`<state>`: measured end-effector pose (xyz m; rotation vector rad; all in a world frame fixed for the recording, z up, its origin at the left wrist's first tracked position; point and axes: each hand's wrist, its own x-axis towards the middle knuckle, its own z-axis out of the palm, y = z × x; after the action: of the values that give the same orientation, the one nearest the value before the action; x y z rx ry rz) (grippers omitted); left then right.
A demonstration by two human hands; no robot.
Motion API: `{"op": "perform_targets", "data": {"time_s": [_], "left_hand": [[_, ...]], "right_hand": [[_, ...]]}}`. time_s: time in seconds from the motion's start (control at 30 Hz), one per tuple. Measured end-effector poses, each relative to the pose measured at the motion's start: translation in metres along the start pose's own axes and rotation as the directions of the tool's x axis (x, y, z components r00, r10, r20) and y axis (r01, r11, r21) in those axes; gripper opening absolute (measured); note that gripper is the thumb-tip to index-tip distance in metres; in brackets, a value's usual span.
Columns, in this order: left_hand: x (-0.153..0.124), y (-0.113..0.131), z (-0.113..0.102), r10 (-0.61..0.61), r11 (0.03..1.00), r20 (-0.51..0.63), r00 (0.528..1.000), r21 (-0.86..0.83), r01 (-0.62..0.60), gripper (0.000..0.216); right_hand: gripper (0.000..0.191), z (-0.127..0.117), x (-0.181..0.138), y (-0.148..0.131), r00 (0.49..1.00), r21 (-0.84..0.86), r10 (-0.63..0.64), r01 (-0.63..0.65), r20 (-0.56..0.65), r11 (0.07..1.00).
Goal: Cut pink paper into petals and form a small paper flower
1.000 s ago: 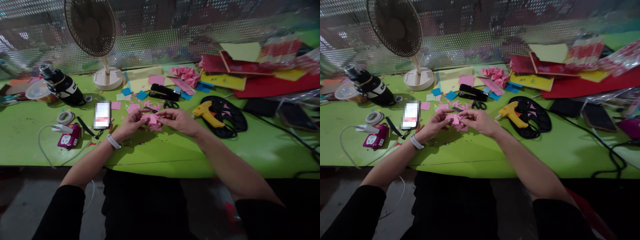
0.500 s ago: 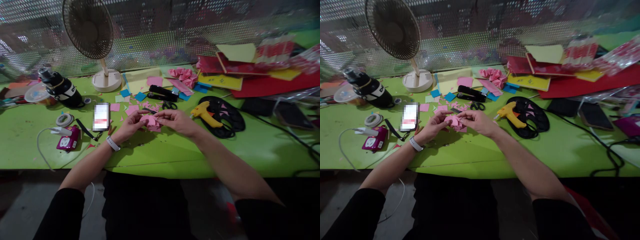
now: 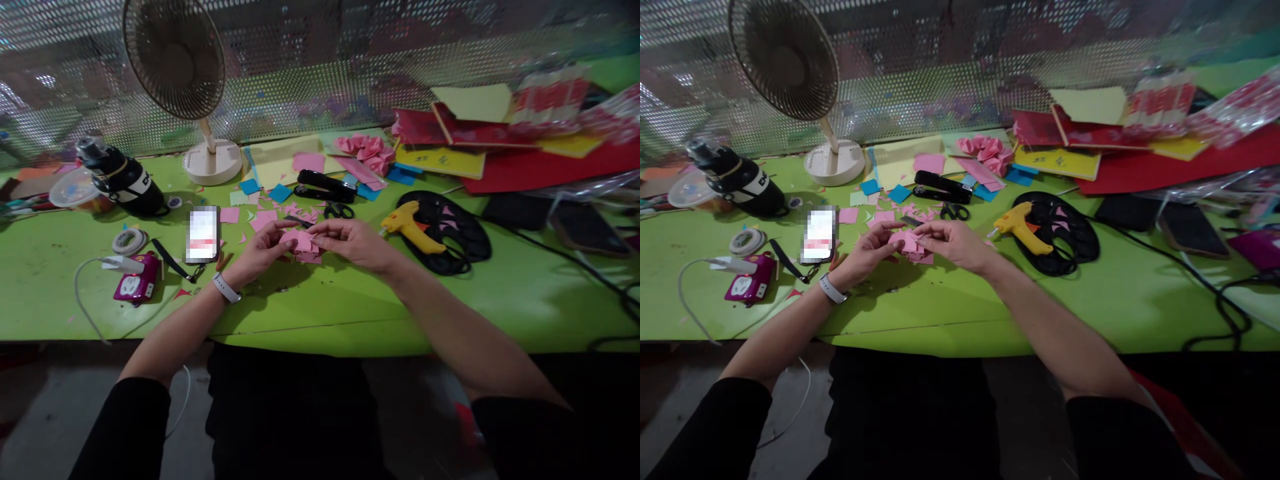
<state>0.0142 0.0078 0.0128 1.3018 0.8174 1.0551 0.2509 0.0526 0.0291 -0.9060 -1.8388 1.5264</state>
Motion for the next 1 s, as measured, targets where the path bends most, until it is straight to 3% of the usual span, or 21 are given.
{"op": "perform_targets", "data": {"time_s": [1.0], "left_hand": [[0.0012, 0.0003, 0.0023, 0.017, 1.000, -0.012, 1.000, -0.008, -0.017, 0.041]], "right_hand": [[0.033, 0.0042, 0.0009, -0.0076, 1.000, 0.000, -0.018, 0.018, -0.018, 1.000]]}}
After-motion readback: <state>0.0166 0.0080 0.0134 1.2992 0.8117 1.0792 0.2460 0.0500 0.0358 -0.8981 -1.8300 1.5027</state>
